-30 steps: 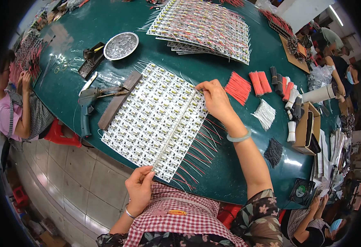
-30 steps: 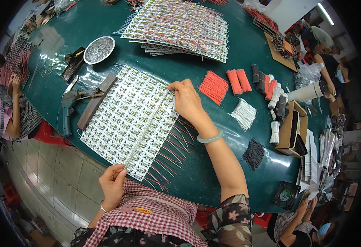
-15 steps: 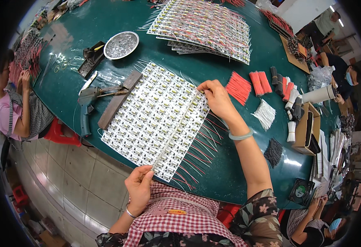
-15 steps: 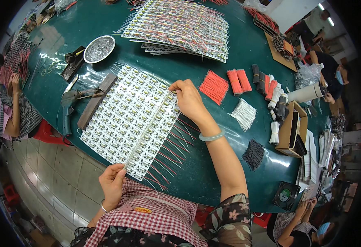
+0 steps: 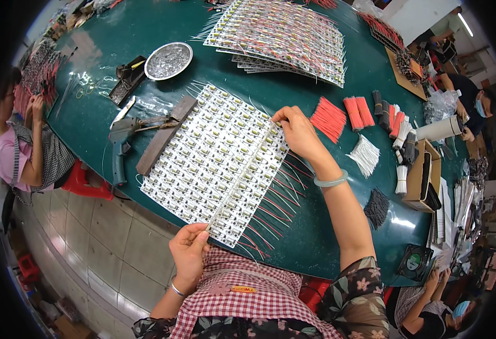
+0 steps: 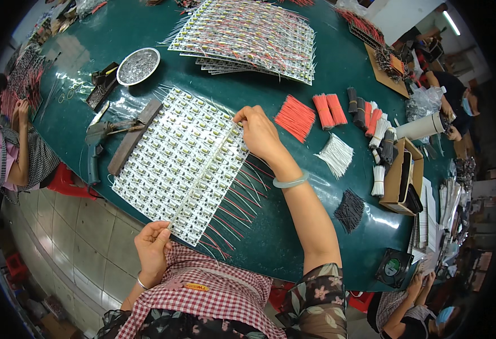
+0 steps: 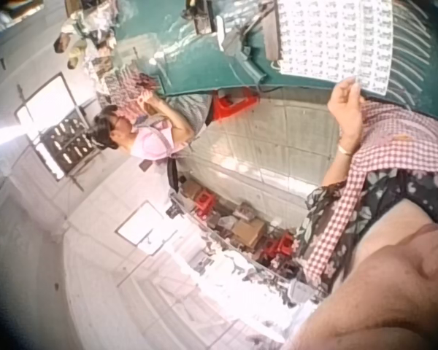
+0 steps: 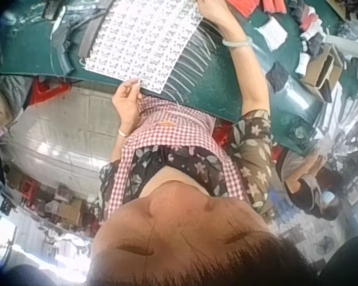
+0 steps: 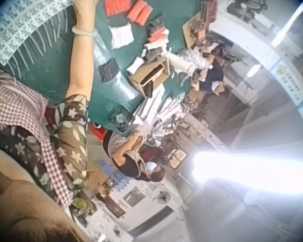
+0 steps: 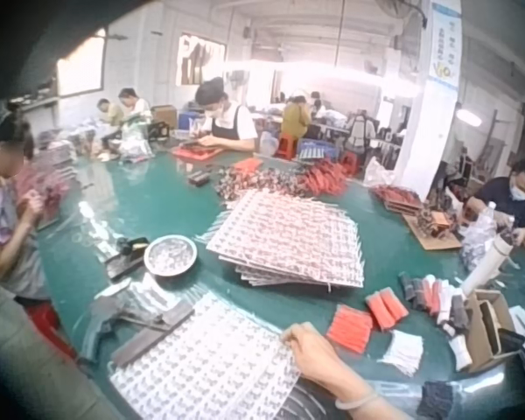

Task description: The person slides a rod through the rows of a circuit board panel, then solders components on the board using a soldering iron.

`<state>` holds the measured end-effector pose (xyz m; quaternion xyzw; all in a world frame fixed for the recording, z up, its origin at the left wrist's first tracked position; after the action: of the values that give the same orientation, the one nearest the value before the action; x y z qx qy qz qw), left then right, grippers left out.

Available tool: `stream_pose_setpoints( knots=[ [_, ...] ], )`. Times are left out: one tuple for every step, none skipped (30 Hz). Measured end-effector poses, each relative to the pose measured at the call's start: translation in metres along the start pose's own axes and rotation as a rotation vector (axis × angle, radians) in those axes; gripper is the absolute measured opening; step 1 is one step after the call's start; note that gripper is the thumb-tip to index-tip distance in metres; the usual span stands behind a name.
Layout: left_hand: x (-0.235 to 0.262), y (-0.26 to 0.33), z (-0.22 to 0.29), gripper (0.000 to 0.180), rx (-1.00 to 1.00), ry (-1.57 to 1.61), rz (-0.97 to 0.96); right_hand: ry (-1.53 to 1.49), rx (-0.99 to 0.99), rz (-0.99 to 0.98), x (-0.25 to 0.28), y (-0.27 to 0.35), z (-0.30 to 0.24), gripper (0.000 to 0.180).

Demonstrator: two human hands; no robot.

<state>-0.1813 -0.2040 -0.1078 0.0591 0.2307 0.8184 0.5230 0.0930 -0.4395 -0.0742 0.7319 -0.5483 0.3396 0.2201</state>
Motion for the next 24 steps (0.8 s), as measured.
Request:
stream_pose_setpoints(
  knots=[
    [0.001, 0.0, 0.0, 0.014, 0.001, 0.0, 0.0, 0.0, -0.001, -0.001, 0.0, -0.001, 0.0, 0.015],
    [0.001, -0.001, 0.0, 0.014, 0.001, 0.006, -0.012, 0.017, -0.016, -0.008, -0.001, -0.002, 0.001, 0.014],
    [0.0, -0.001, 0.0, 0.014, 0.002, 0.013, -0.025, 0.034, -0.031, -0.016, -0.002, -0.003, 0.002, 0.013],
    [-0.001, 0.0, -0.001, 0.014, 0.003, 0.014, -0.023, 0.034, -0.031, -0.018, -0.002, -0.003, 0.003, 0.013],
    [-0.003, 0.001, 0.001, 0.015, -0.05, -0.045, -0.03, 0.023, -0.023, -0.019, -0.002, -0.004, 0.004, 0.012],
    [-0.005, 0.002, 0.003, 0.016, -0.103, -0.105, -0.037, 0.012, -0.014, -0.02, -0.001, -0.004, 0.004, 0.012],
    [-0.005, 0.004, 0.001, 0.016, -0.101, -0.104, -0.033, 0.012, -0.014, -0.024, 0.0, -0.004, 0.005, 0.012],
    [-0.005, 0.006, 0.001, 0.016, -0.158, -0.179, -0.036, -0.027, -0.011, -0.049, 0.001, -0.003, 0.004, 0.012],
    [-0.005, 0.008, 0.002, 0.016, -0.215, -0.253, -0.038, -0.066, -0.008, -0.074, 0.001, -0.002, 0.004, 0.012],
    [-0.005, 0.008, 0.002, 0.016, -0.212, -0.253, -0.039, -0.065, -0.011, -0.075, 0.003, -0.001, 0.007, 0.012],
    [-0.01, 0.01, 0.012, 0.016, -0.394, -0.426, -0.065, -0.068, 0.027, -0.092, 0.004, -0.001, 0.008, 0.012],
    [-0.017, 0.014, 0.021, 0.016, -0.577, -0.598, -0.091, -0.072, 0.065, -0.108, 0.005, -0.001, 0.009, 0.013],
    [-0.018, 0.014, 0.023, 0.016, -0.575, -0.599, -0.092, -0.072, 0.063, -0.109, 0.007, -0.002, 0.011, 0.013],
    [-0.021, 0.016, 0.027, 0.016, -0.634, -0.644, -0.111, -0.075, 0.062, -0.158, 0.006, -0.003, 0.013, 0.013],
    [-0.024, 0.017, 0.029, 0.017, -0.692, -0.69, -0.13, -0.077, 0.06, -0.208, 0.005, -0.004, 0.015, 0.014],
    [-0.024, 0.017, 0.029, 0.017, -0.692, -0.692, -0.129, -0.079, 0.061, -0.208, 0.009, -0.006, 0.017, 0.014],
    [-0.026, 0.017, 0.029, 0.02, -0.732, -0.699, -0.146, -0.05, 0.12, -0.248, 0.01, -0.008, 0.016, 0.014],
    [-0.028, 0.018, 0.029, 0.024, -0.772, -0.706, -0.164, -0.021, 0.18, -0.287, 0.012, -0.009, 0.013, 0.014],
    [-0.027, 0.019, 0.031, 0.024, -0.769, -0.709, -0.163, -0.024, 0.18, -0.289, 0.016, -0.011, 0.011, 0.014],
    [-0.03, 0.021, 0.032, 0.027, -0.766, -0.766, -0.211, -0.135, 0.085, -0.391, 0.016, -0.011, 0.011, 0.012],
    [-0.033, 0.022, 0.031, 0.031, -0.762, -0.822, -0.259, -0.247, -0.01, -0.492, 0.014, -0.011, 0.014, 0.011],
    [-0.032, 0.022, 0.031, 0.031, -0.761, -0.823, -0.261, -0.309, 0.029, -0.512, 0.015, -0.013, 0.014, 0.009],
    [-0.034, 0.023, 0.031, 0.035, -0.788, -0.865, -0.283, -0.311, 0.026, -0.511, 0.016, -0.015, 0.016, 0.009],
    [-0.036, 0.024, 0.03, 0.039, -0.815, -0.906, -0.306, -0.284, 0.009, -0.533, 0.018, -0.015, 0.019, 0.013]
  ],
)
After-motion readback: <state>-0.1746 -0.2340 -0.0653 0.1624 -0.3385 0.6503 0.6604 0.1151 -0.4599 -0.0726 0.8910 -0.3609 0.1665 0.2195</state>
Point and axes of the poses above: each hand's wrist, its own y-axis away from the middle knuckle, its own x-axis out of the back of the hand, z = x × y, the point moved 6 cm from there along -y, towards the middle knuckle, and after that the axes turned 2 degrees about y, right-handed, at the moved point
